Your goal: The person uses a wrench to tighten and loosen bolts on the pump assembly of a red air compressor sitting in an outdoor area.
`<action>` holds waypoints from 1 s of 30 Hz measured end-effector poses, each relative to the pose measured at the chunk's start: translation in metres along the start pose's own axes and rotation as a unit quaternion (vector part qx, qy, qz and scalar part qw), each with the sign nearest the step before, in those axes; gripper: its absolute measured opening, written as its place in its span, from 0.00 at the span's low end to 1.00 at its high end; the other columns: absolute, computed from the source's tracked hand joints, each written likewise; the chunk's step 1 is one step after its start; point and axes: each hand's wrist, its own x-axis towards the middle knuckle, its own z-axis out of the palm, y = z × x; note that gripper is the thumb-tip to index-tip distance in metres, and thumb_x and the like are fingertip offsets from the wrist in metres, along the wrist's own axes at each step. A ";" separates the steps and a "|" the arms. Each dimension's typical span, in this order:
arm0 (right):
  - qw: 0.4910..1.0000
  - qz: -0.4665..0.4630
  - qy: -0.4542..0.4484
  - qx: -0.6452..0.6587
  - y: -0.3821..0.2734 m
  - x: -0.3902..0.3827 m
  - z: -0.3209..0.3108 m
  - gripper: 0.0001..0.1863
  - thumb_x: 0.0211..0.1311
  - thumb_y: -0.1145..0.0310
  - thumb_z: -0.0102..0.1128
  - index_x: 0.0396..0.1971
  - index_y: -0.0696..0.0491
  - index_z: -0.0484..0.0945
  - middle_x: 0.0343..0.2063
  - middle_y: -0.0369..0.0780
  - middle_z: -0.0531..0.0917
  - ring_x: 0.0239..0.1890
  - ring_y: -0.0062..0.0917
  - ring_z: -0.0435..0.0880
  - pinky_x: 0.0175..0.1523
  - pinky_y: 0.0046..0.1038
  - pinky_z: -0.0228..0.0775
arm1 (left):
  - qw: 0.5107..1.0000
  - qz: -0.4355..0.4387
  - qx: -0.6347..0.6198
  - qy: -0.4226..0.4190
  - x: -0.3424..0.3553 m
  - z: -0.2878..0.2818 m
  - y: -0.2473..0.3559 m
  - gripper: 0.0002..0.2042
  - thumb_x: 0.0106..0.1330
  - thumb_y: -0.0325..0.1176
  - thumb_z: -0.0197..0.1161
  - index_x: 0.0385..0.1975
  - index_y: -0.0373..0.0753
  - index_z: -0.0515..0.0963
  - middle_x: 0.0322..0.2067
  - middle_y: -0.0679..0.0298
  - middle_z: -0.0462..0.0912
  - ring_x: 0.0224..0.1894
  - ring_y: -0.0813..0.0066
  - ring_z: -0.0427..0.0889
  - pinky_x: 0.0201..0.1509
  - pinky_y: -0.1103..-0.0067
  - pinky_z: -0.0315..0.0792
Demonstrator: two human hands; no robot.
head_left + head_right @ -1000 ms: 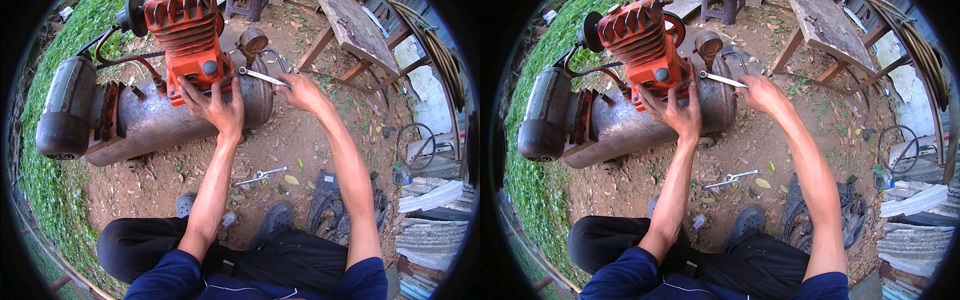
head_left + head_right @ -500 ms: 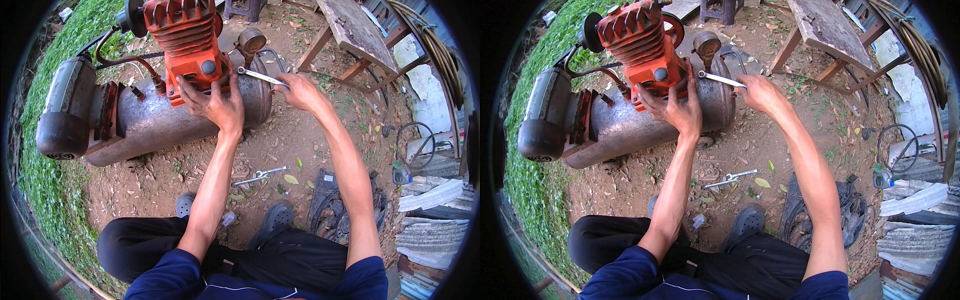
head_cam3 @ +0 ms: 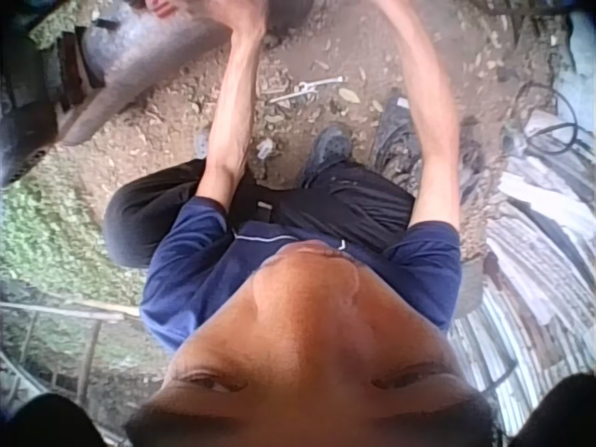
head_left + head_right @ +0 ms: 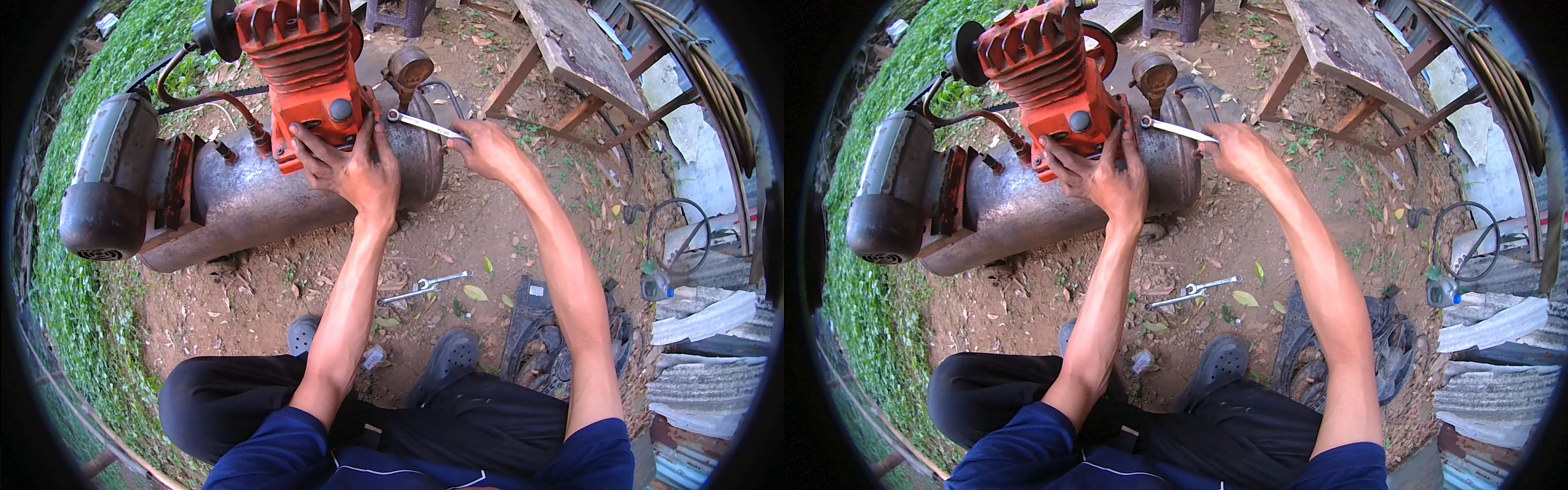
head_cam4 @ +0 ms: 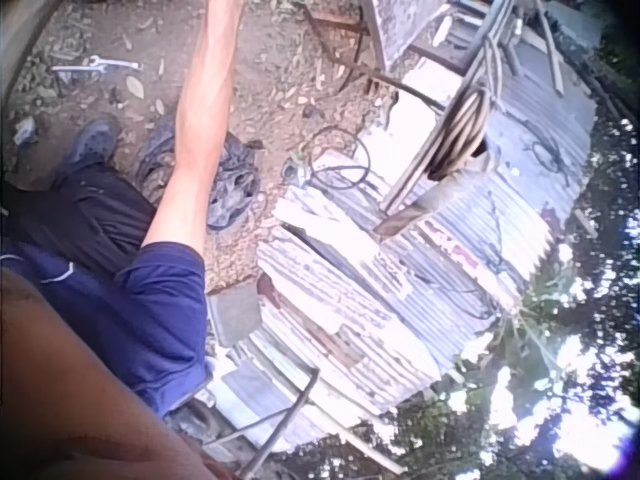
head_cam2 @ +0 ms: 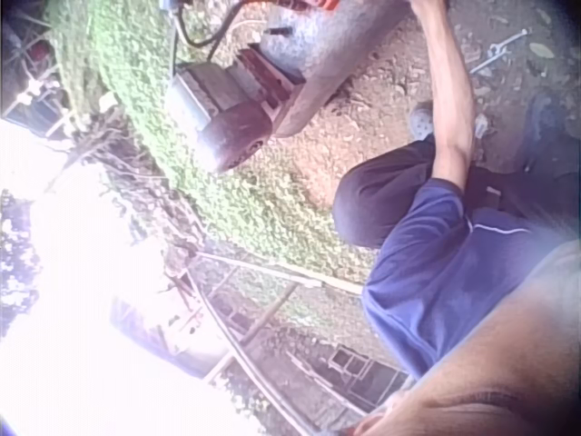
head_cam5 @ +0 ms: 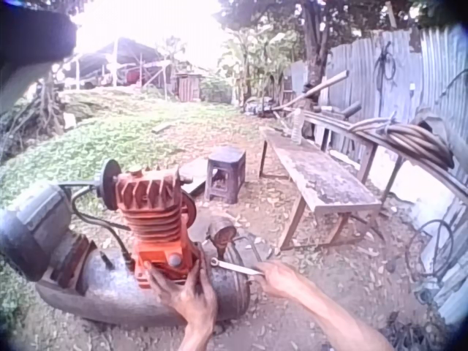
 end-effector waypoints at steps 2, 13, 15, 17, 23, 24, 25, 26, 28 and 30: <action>1.000 -0.006 0.011 0.002 0.001 0.000 0.001 0.13 0.61 0.64 0.57 0.40 0.57 0.79 0.34 0.50 0.82 0.40 0.47 0.80 0.44 0.42 0.70 | 1.000 -0.004 0.002 -0.012 0.000 -0.001 0.000 0.09 0.57 0.45 0.67 0.35 0.55 0.84 0.70 0.44 0.39 0.68 0.38 0.43 0.62 0.51 0.49; 1.000 0.008 -0.002 -0.005 0.000 -0.002 0.002 0.14 0.62 0.64 0.56 0.42 0.57 0.77 0.33 0.51 0.82 0.39 0.44 0.82 0.46 0.42 0.73 | 0.999 -0.017 -0.035 0.012 0.002 0.000 0.002 0.09 0.51 0.44 0.72 0.30 0.52 0.83 0.69 0.46 0.41 0.69 0.39 0.43 0.62 0.50 0.48; 1.000 0.005 0.003 -0.006 -0.001 -0.002 0.002 0.13 0.62 0.65 0.56 0.42 0.58 0.77 0.33 0.51 0.82 0.39 0.44 0.82 0.46 0.42 0.73 | 0.999 -0.015 -0.040 0.019 0.002 0.000 0.001 0.10 0.51 0.44 0.73 0.30 0.52 0.83 0.69 0.47 0.41 0.69 0.39 0.43 0.63 0.49 0.48; 1.000 0.000 0.007 -0.005 -0.002 -0.002 0.002 0.13 0.62 0.65 0.56 0.42 0.58 0.77 0.32 0.51 0.82 0.39 0.45 0.82 0.46 0.42 0.73 | 0.999 -0.015 -0.044 0.021 0.002 0.000 0.000 0.10 0.50 0.45 0.73 0.30 0.52 0.83 0.70 0.47 0.41 0.69 0.40 0.44 0.63 0.50 0.48; 1.000 0.006 0.006 0.003 -0.004 -0.003 0.000 0.13 0.61 0.65 0.57 0.41 0.58 0.77 0.32 0.51 0.82 0.39 0.45 0.81 0.46 0.43 0.72 | 0.999 -0.027 -0.025 -0.004 0.000 -0.003 0.000 0.09 0.53 0.47 0.70 0.32 0.56 0.85 0.70 0.49 0.40 0.69 0.41 0.44 0.62 0.52 0.48; 1.000 0.001 0.013 0.000 -0.004 -0.003 0.001 0.13 0.61 0.65 0.57 0.41 0.58 0.77 0.32 0.51 0.82 0.39 0.45 0.81 0.46 0.43 0.72 | 0.999 -0.026 -0.017 -0.009 0.000 -0.005 0.001 0.09 0.53 0.47 0.70 0.33 0.57 0.85 0.70 0.48 0.40 0.69 0.41 0.44 0.62 0.53 0.48; 1.000 -0.004 0.020 -0.003 -0.003 -0.003 0.002 0.13 0.61 0.65 0.57 0.41 0.58 0.77 0.32 0.51 0.82 0.39 0.45 0.81 0.46 0.43 0.72 | 1.000 -0.026 -0.008 -0.015 -0.001 -0.005 0.001 0.09 0.54 0.48 0.69 0.34 0.58 0.85 0.70 0.48 0.40 0.69 0.41 0.44 0.62 0.53 0.48; 1.000 -0.009 0.022 -0.005 -0.001 -0.003 0.003 0.13 0.61 0.65 0.57 0.41 0.58 0.77 0.32 0.51 0.82 0.39 0.45 0.81 0.46 0.43 0.72 | 1.000 -0.024 -0.003 -0.013 -0.001 -0.005 0.001 0.10 0.54 0.48 0.69 0.35 0.58 0.85 0.70 0.48 0.39 0.69 0.40 0.44 0.62 0.53 0.48; 0.999 -0.020 0.027 -0.010 0.002 -0.002 0.004 0.13 0.61 0.65 0.57 0.41 0.58 0.77 0.32 0.51 0.81 0.39 0.45 0.81 0.46 0.43 0.72 | 1.000 -0.019 0.007 -0.008 -0.001 -0.002 0.001 0.10 0.55 0.49 0.68 0.36 0.59 0.85 0.70 0.48 0.39 0.69 0.40 0.44 0.63 0.53 0.47; 1.000 -0.008 0.026 -0.005 0.003 -0.002 0.006 0.13 0.61 0.65 0.57 0.41 0.58 0.77 0.32 0.51 0.81 0.39 0.46 0.81 0.46 0.43 0.72 | 1.000 -0.020 0.007 -0.006 0.000 -0.001 0.001 0.10 0.54 0.48 0.68 0.35 0.59 0.85 0.70 0.48 0.40 0.68 0.40 0.44 0.63 0.53 0.48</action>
